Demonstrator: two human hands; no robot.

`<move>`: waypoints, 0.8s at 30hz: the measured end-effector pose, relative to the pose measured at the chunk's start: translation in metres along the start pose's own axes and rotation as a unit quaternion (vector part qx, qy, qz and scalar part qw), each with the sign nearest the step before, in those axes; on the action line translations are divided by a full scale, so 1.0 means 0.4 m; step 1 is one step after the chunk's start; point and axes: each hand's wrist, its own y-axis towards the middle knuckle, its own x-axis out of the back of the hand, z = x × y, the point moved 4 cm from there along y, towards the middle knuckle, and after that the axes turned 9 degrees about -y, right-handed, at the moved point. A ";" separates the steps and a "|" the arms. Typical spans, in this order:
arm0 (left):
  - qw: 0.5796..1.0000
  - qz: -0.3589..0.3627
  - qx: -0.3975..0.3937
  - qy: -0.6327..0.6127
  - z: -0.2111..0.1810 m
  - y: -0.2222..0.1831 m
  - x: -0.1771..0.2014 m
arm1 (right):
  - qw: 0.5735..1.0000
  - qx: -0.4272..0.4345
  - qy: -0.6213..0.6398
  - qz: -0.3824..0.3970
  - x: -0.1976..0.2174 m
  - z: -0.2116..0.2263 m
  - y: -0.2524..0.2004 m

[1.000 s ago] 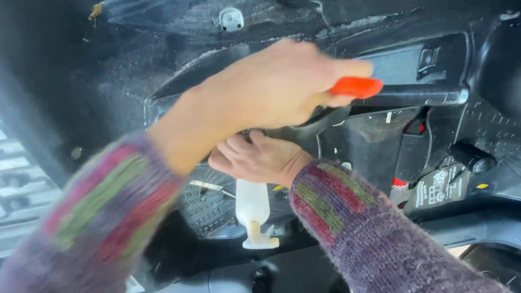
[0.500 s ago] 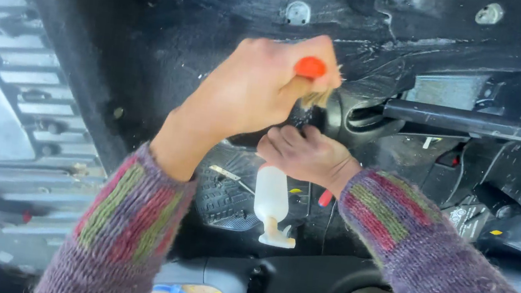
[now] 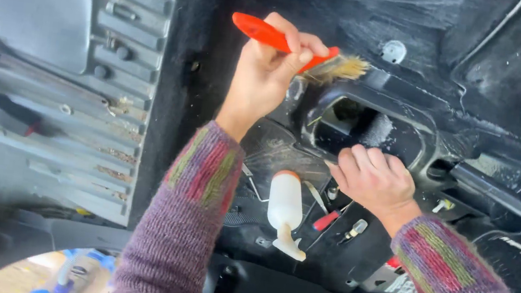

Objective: Cleaning the center console and floor area of a car interior using a brush and spray.

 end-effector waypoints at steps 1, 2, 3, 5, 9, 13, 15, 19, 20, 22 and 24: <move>1.000 -0.011 -0.005 -0.023 0.007 -0.007 0.003 | 1.000 0.000 -0.009 0.024 -0.003 -0.004 -0.001; 0.999 -0.020 -0.017 -0.025 0.027 -0.076 0.032 | 1.000 0.013 -0.013 0.018 -0.007 0.007 -0.002; 0.994 -0.074 -0.026 -0.076 0.052 -0.144 0.065 | 1.000 -0.003 -0.004 0.031 -0.015 0.008 -0.005; 0.982 -0.123 -0.044 -0.138 0.097 -0.199 0.095 | 0.999 -0.014 -0.009 0.042 -0.029 0.004 -0.010; 0.978 -0.138 -0.037 -0.150 0.130 -0.085 0.078 | 0.998 -0.011 0.011 0.068 -0.040 0.011 -0.026; 0.979 -0.098 -0.032 -0.178 0.154 -0.008 0.087 | 0.997 -0.026 -0.012 0.075 -0.044 -0.002 -0.036; 0.972 -0.153 -0.017 -0.178 0.187 -0.137 0.116 | 0.996 -0.023 -0.008 0.083 -0.042 0.004 -0.041; 0.947 -0.221 -0.060 -0.228 0.260 -0.151 0.135 | 0.995 -0.027 0.004 0.091 -0.048 -0.002 -0.042; 0.944 -0.234 -0.060 -0.226 0.251 -0.099 0.135 | 0.995 -0.017 0.012 0.093 -0.047 0.004 -0.042; 0.976 -0.155 -0.054 -0.145 0.233 0.038 0.117 | 0.996 -0.033 -0.008 0.084 -0.046 0.002 -0.039; 0.970 -0.155 -0.067 -0.177 0.259 0.031 0.117 | 0.995 -0.029 -0.006 0.092 -0.045 -0.001 -0.049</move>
